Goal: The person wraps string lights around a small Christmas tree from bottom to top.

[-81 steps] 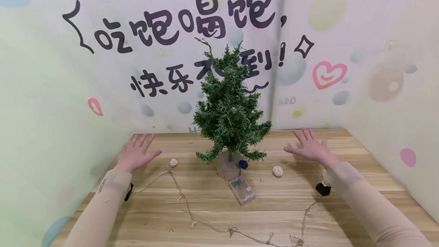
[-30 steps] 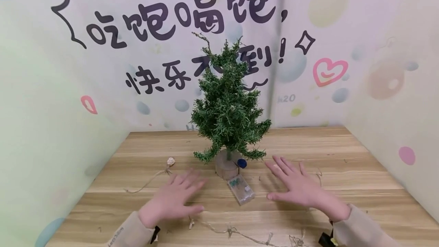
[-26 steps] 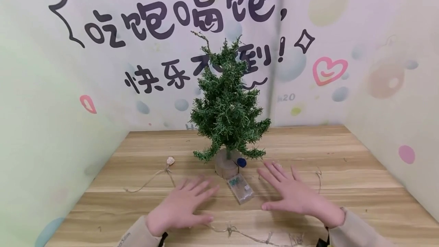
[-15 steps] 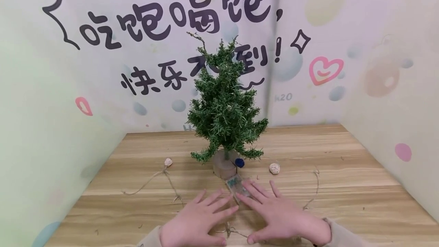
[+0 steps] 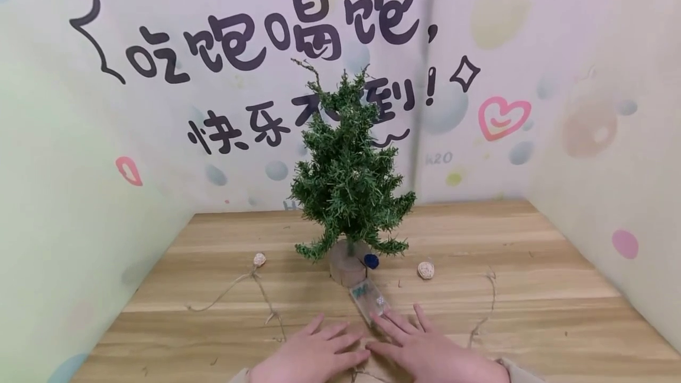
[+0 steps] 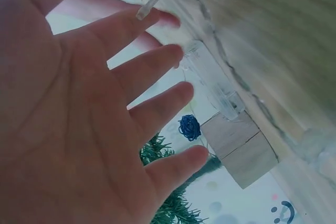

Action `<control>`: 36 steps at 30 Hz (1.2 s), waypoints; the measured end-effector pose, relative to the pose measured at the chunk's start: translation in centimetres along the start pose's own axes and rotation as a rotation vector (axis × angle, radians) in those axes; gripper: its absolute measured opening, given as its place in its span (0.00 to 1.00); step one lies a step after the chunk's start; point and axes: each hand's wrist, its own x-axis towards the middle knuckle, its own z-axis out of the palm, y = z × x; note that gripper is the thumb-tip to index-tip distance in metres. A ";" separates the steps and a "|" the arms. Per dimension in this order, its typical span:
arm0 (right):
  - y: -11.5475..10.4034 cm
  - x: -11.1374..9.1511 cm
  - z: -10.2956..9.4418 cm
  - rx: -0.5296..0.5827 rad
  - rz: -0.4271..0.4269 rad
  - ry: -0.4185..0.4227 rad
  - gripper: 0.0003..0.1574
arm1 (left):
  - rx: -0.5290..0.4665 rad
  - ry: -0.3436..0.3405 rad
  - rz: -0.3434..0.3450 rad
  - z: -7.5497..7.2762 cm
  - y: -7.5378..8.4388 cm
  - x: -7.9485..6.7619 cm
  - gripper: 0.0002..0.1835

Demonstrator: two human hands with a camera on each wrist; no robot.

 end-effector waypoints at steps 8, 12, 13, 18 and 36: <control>0.3 0.0 0.3 -0.111 -0.089 0.000 0.37 | 0.003 0.019 0.054 0.0 0.1 0.5 0.24; 0.2 -0.1 0.3 -0.145 -0.118 0.021 0.36 | 0.009 0.056 0.081 -0.1 0.2 0.6 0.19; 0.1 -0.1 0.3 -0.151 -0.123 0.026 0.35 | 0.017 0.069 0.088 -0.1 0.2 0.7 0.17; 0.0 -0.2 0.3 -0.131 -0.148 0.031 0.34 | -0.025 0.079 0.084 -0.4 0.3 0.7 0.13; 0.1 0.1 0.4 -0.040 -0.162 0.002 0.29 | 0.089 0.150 0.099 -1.3 0.5 0.2 0.14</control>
